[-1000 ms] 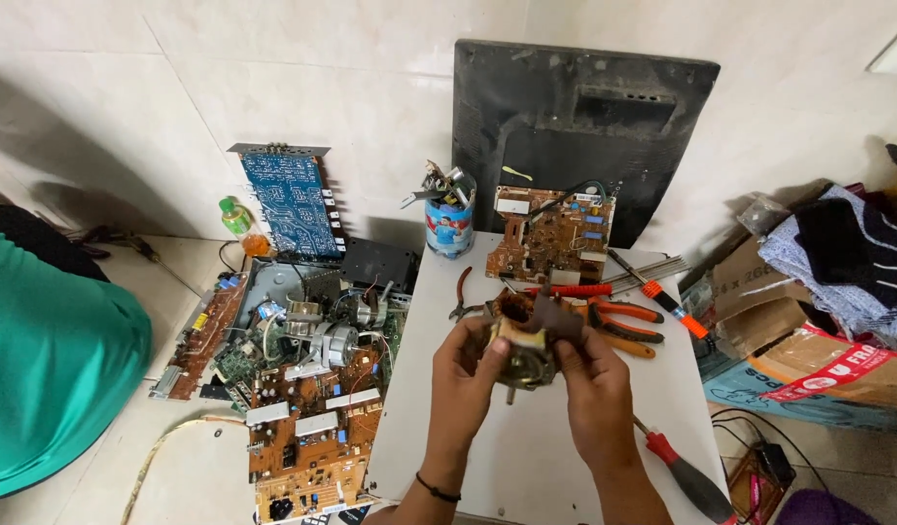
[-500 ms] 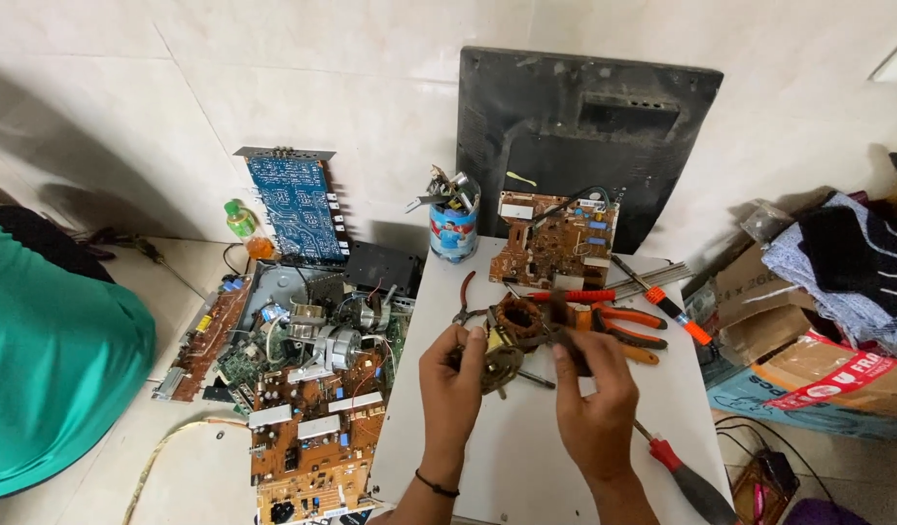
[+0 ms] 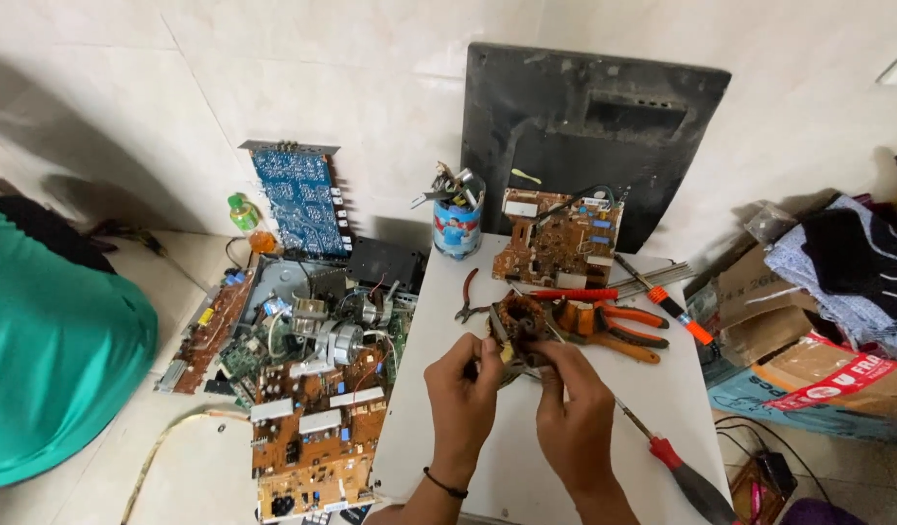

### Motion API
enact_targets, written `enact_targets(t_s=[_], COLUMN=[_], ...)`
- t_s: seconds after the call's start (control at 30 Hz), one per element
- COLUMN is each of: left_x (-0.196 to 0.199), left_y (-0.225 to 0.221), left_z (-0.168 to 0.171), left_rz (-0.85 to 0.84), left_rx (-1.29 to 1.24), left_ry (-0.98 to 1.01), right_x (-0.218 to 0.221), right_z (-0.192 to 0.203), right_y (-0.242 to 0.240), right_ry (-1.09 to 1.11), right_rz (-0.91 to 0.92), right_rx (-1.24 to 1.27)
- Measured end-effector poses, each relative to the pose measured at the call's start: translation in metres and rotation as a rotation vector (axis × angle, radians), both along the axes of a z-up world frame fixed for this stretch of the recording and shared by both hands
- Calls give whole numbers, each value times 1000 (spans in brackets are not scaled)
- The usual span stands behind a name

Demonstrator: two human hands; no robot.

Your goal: The person is using a piece of sandpaper to clean or smooth the surface of a small electric motor component while surrounded by disassembled electronics.

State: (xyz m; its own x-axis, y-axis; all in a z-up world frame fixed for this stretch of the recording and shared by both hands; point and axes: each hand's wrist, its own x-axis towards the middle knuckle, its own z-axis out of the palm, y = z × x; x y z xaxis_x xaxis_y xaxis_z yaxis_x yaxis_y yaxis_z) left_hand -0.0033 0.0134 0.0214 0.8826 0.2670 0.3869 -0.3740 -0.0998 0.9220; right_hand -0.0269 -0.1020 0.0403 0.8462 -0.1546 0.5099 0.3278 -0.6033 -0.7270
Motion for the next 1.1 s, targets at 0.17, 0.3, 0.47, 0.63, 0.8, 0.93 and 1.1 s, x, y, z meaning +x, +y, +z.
enact_targets(t_s=[0.17,0.3,0.47,0.63,0.8,0.93,1.1], left_x=[3,3,-1,-1,1,1,12], left_y=[0,0,-2,-6,-7,-6,2], left_z=[-5,-5,-7,-6,-7,-8,-15], left_rz=[-11,34,32,2,-4,5,-173], left_rx=[-40,4,-4,-2,-22,-32,-395], left_ry=[14,-46,-57,0,-30,-57,55], right_x=[-3,4,-1,-10,-9,3,22], right_z=[-2,-14,-11,2,4,-11,-17], right_y=[3,-3,-4,4,3,-10,-33], right_ry=[-54,-4,-22,-94,-90,-113,392], right_rz=[7,-30,-18,7,9,15,-76], right_rx=[-52,3,-34,-32,-20,-6,739])
